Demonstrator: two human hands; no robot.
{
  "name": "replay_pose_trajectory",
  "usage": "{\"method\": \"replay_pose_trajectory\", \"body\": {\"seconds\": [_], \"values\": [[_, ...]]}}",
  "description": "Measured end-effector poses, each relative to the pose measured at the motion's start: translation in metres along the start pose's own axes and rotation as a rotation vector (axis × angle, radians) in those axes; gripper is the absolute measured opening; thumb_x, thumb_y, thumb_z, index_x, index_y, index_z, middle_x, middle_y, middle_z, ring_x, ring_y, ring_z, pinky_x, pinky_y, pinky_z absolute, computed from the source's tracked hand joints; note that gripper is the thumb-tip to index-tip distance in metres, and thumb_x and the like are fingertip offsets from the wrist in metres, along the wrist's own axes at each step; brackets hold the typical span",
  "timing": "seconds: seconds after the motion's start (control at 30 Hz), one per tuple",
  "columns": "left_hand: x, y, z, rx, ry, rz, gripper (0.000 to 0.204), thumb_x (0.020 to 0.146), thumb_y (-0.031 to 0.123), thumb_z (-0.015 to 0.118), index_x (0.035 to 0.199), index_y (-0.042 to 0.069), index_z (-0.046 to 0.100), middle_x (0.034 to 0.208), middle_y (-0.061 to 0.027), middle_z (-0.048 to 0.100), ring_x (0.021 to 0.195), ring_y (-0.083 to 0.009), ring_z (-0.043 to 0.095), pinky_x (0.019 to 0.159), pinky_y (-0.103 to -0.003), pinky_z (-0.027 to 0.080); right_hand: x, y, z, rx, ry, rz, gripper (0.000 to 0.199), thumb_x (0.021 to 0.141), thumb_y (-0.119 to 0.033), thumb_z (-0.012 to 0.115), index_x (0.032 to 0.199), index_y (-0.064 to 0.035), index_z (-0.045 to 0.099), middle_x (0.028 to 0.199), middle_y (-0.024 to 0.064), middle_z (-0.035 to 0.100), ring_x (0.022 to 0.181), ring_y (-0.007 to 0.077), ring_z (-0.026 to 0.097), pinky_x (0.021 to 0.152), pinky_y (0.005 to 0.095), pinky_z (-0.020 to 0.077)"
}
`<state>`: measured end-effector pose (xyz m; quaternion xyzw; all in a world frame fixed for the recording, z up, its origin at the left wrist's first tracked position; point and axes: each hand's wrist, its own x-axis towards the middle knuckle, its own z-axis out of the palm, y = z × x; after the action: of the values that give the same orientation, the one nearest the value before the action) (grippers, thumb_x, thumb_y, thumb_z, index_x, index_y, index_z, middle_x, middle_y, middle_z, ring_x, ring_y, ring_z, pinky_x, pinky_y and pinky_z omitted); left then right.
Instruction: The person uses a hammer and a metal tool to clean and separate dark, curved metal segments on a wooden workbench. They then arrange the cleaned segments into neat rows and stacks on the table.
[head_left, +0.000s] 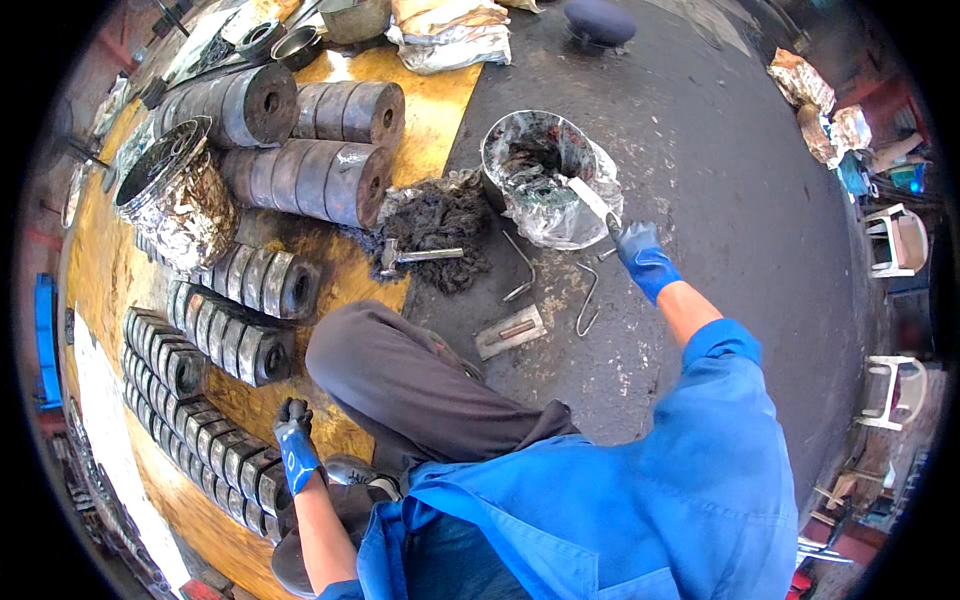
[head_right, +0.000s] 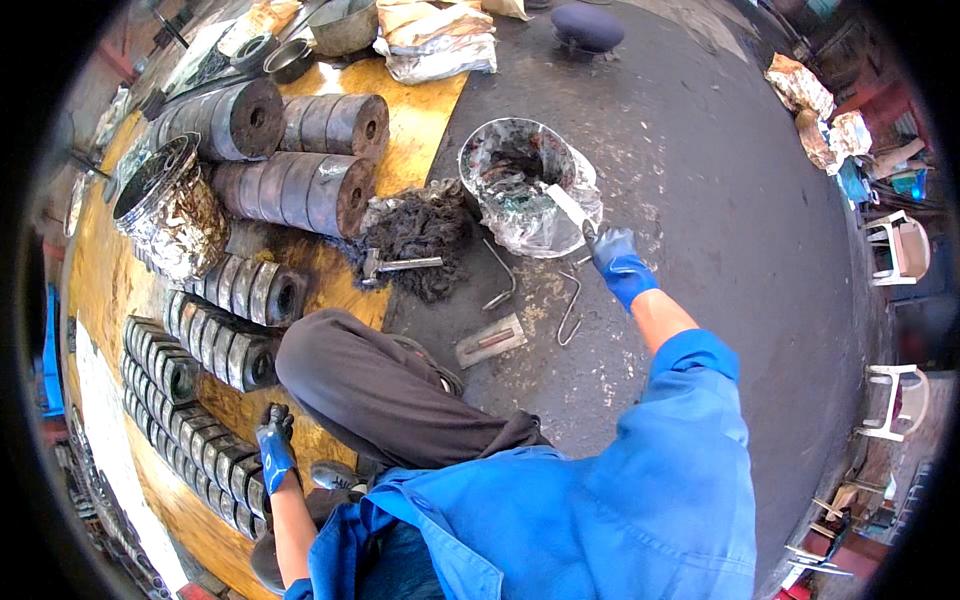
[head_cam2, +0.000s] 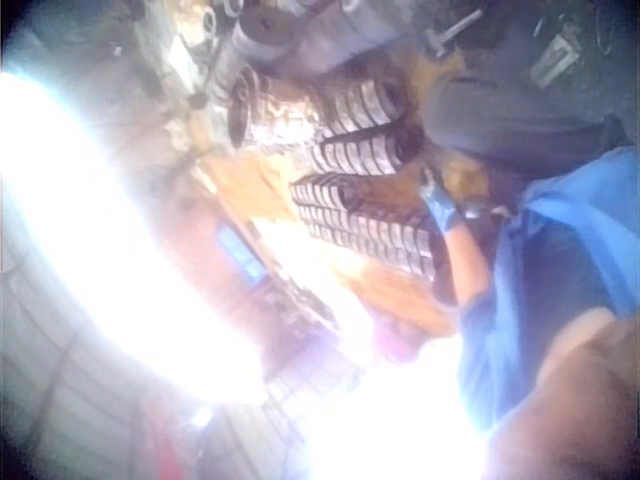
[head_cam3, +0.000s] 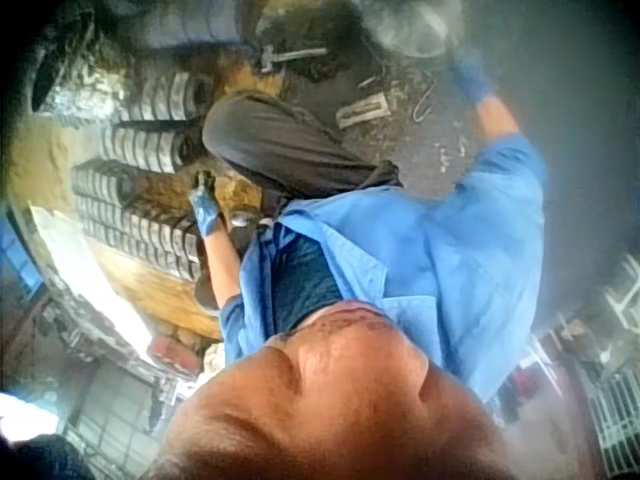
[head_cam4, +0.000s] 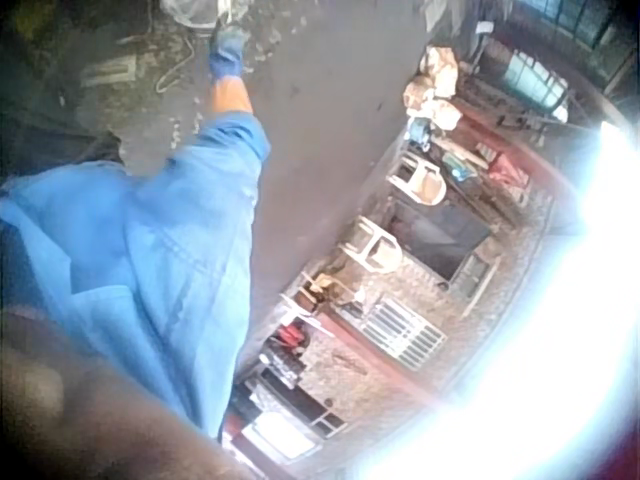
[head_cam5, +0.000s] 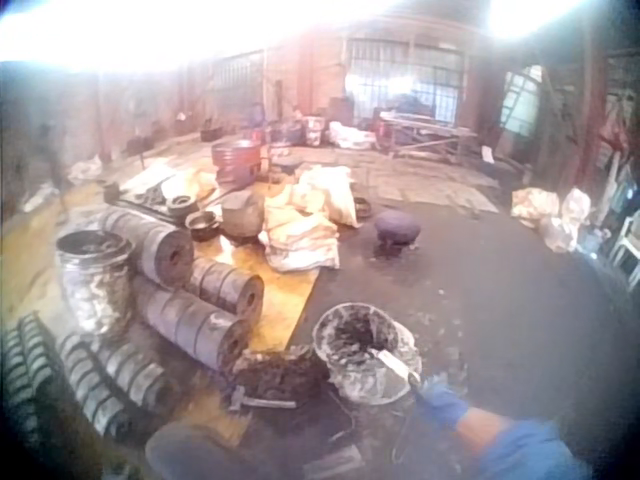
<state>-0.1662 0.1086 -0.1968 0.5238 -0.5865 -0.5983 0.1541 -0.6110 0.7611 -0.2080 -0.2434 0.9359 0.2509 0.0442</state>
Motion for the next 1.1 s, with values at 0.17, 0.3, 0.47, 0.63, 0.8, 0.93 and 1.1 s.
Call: {"method": "replay_pose_trajectory", "body": {"seconds": [0.17, 0.3, 0.47, 0.63, 0.8, 0.93, 1.1], "values": [[0.005, -0.021, 0.006, 0.021, 0.009, -0.053, 0.036, 0.092, 0.024, 0.071, 0.122, 0.005, 0.064, 0.091, -0.0072, 0.07, 0.06, -0.0127, 0.058, 0.049, -0.025, 0.041, -0.031, 0.049, 0.011, -0.112, -0.02, -0.094, 0.04, 0.097, -0.021, 0.047, 0.137, -0.0178, 0.051, 0.092, 0.0115, 0.07, 0.081, 0.0298, 0.07, 0.066, 0.0454, 0.0509], [0.022, -0.061, -0.028, -0.099, 0.077, -0.033, 0.039, 0.092, 0.024, 0.072, 0.124, 0.005, 0.061, 0.096, -0.0094, 0.07, 0.062, -0.0133, 0.058, 0.048, -0.026, 0.04, -0.022, 0.072, -0.008, 0.102, 0.063, -0.089, 0.045, 0.095, -0.023, 0.055, 0.14, -0.0222, 0.05, 0.094, 0.0114, 0.071, 0.08, 0.0327, 0.069, 0.068, 0.0486, 0.0513], [0.017, -0.048, -0.014, -0.033, 0.002, -0.11, 0.041, 0.091, 0.022, 0.073, 0.126, 0.005, 0.06, 0.094, -0.0085, 0.069, 0.063, -0.013, 0.058, 0.047, -0.026, 0.04, -0.003, 0.083, 0.034, 1.54, 0.124, 0.458, 0.044, 0.098, -0.028, 0.059, 0.139, -0.0172, 0.05, 0.095, 0.0167, 0.073, 0.075, 0.029, 0.07, 0.066, 0.0409, 0.0563], [-0.009, -0.023, 0.0, -0.127, 0.061, -0.092, 0.039, 0.09, 0.02, 0.072, 0.125, 0.004, 0.061, 0.096, -0.0081, 0.07, 0.063, -0.0127, 0.059, 0.049, -0.023, 0.04, 0.019, 0.049, 0.025, 2.511, -0.228, 1.009, 0.039, 0.105, -0.029, 0.041, 0.131, -0.0005, 0.049, 0.093, 0.0134, 0.072, 0.065, 0.0219, 0.064, 0.062, 0.0399, 0.0562], [-0.023, -0.013, 0.002, -0.148, 0.004, -0.118, 0.046, 0.092, 0.027, 0.07, 0.128, 0.002, 0.059, 0.107, -0.0098, 0.068, 0.087, -0.0168, 0.064, 0.07, -0.026, 0.049, -0.043, 0.066, 0.058, 2.481, -0.185, 1.066, 0.032, 0.102, -0.032, 0.051, 0.118, -0.0048, 0.055, 0.093, 0.0112, 0.067, 0.063, 0.0205, 0.059, 0.062, 0.0349, 0.0524], [-0.009, -0.057, -0.039, -0.184, -0.036, -0.038, 0.047, 0.093, 0.03, 0.066, 0.129, 0.001, 0.056, 0.113, -0.0109, 0.068, 0.09, -0.0179, 0.066, 0.073, -0.028, 0.051, -0.069, 0.084, 0.052, 2.331, -0.26, 0.95, 0.038, 0.101, -0.043, 0.046, 0.112, -0.0091, 0.059, 0.097, 0.0087, 0.069, 0.082, 0.0233, 0.065, 0.062, 0.0318, 0.0459], [-0.007, -0.044, -0.01, -0.066, -0.028, 0.017, 0.036, 0.093, 0.031, 0.061, 0.118, 0.006, 0.065, 0.09, -0.0006, 0.066, 0.076, -0.0107, 0.061, 0.062, -0.027, 0.044, -0.043, 0.134, 0.049, 2.605, -0.133, 0.592, 0.036, 0.096, -0.048, 0.049, 0.095, -0.0152, 0.063, 0.058, -0.0063, 0.046, 0.05, 0.0087, 0.043, 0.043, 0.0227, 0.0321]]}}
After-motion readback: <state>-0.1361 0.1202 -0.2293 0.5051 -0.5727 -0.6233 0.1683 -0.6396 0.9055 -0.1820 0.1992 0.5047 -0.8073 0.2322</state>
